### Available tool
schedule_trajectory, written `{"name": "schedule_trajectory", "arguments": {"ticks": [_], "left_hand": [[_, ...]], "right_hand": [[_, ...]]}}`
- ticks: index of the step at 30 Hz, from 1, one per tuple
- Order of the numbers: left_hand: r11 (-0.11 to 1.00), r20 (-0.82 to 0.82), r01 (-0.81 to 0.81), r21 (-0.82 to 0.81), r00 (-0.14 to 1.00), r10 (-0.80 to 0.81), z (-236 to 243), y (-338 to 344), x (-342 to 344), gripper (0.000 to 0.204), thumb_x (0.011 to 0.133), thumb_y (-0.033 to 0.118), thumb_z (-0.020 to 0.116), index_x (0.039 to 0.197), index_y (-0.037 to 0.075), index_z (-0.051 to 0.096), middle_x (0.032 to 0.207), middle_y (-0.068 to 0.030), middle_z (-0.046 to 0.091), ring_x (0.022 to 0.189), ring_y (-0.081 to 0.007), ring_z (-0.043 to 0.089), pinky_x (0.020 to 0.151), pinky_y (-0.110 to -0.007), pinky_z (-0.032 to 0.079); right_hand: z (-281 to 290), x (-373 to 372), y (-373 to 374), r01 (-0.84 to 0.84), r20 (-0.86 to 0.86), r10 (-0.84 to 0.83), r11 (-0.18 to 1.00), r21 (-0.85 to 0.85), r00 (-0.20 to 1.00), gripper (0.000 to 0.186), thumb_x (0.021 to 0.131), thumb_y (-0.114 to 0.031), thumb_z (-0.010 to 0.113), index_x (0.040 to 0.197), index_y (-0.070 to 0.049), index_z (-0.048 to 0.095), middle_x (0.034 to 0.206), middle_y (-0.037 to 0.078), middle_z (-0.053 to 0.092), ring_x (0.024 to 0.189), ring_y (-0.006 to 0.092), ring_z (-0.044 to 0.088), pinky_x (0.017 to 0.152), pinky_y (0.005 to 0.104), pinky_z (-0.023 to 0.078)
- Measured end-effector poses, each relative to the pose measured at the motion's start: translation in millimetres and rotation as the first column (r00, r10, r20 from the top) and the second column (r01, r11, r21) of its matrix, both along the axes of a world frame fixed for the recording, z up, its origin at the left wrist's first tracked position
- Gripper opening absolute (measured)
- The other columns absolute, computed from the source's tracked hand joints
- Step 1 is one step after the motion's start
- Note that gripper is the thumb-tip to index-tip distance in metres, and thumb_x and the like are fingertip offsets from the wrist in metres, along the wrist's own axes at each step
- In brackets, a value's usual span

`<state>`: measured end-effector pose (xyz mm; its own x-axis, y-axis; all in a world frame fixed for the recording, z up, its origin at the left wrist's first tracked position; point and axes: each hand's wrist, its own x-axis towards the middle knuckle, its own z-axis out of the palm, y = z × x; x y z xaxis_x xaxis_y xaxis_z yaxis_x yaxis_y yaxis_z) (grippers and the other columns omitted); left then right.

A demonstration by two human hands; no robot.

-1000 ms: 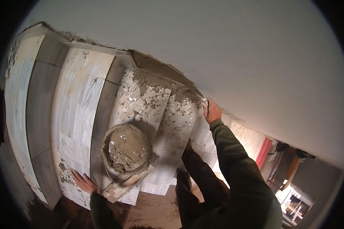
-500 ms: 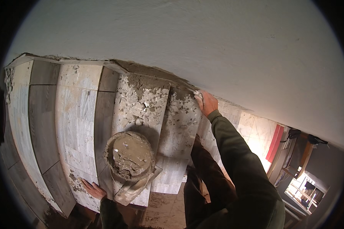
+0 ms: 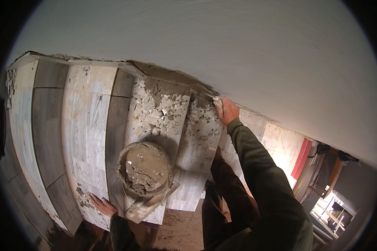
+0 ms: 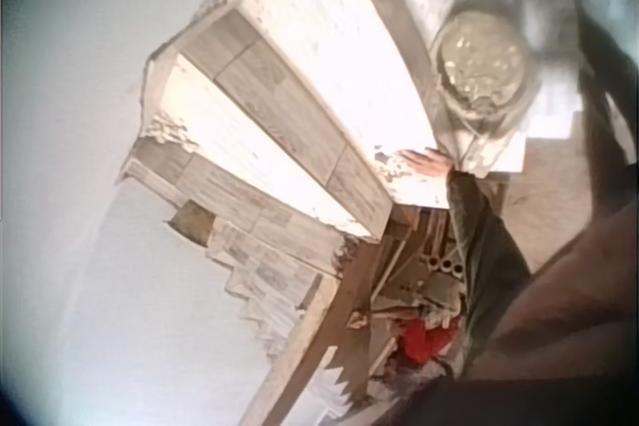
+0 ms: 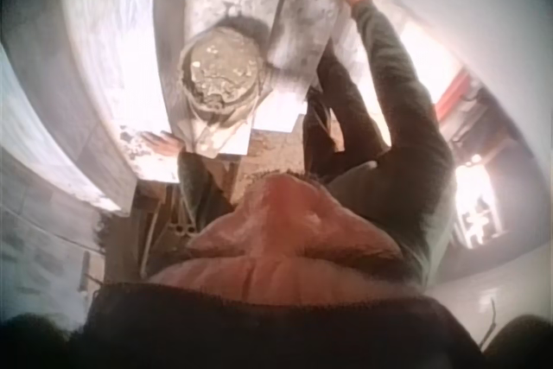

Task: The person applies mortar to the edge of a marble staircase using a trowel and presses a tile onto the side of a step.

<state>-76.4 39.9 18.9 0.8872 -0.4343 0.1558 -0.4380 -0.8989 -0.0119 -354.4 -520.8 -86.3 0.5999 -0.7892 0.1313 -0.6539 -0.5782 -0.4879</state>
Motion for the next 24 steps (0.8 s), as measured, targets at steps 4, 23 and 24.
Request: {"name": "schedule_trajectory", "arguments": {"ticks": [4,23,24], "left_hand": [[0.998,0.014,0.039,-0.047,0.999,-0.038,1.4,2.1,3.2,0.059,0.093,0.043,0.025,0.134,0.001,0.032,0.137,-0.0222,0.031,0.125,-0.0366,0.030,0.103,-0.044,0.022],[0.999,0.010,0.002,-0.037,1.000,-0.001,1.9,-1.7,0.7,0.059,0.093,0.044,0.025,0.133,0.000,0.034,0.137,-0.0217,0.031,0.124,-0.0365,0.031,0.103,-0.045,0.022],[1.000,0.010,-0.007,-0.026,1.000,0.008,1.8,-0.8,0.7,0.059,0.093,0.044,0.025,0.133,0.000,0.033,0.137,-0.0217,0.031,0.124,-0.0364,0.031,0.103,-0.045,0.022]], "right_hand": [[1.0,17.8,-0.6,-0.045,0.044,0.050,0.994,-0.103,0.998,0.030,0.083,-0.026,0.060,0.103,-0.006,0.052,0.088,0.015,0.060,0.078,0.0339,0.058,0.066,0.0383,0.047],[12.6,44.6,11.2,-0.007,0.031,0.009,0.998,-0.063,0.999,0.027,0.083,-0.027,0.058,0.103,-0.009,0.052,0.090,0.013,0.060,0.079,0.0329,0.058,0.066,0.0397,0.046],[13.0,44.4,11.2,0.005,0.022,-0.004,0.999,-0.052,1.000,0.027,0.083,-0.027,0.058,0.103,-0.009,0.052,0.089,0.013,0.060,0.079,0.0329,0.058,0.066,0.0395,0.046]]}}
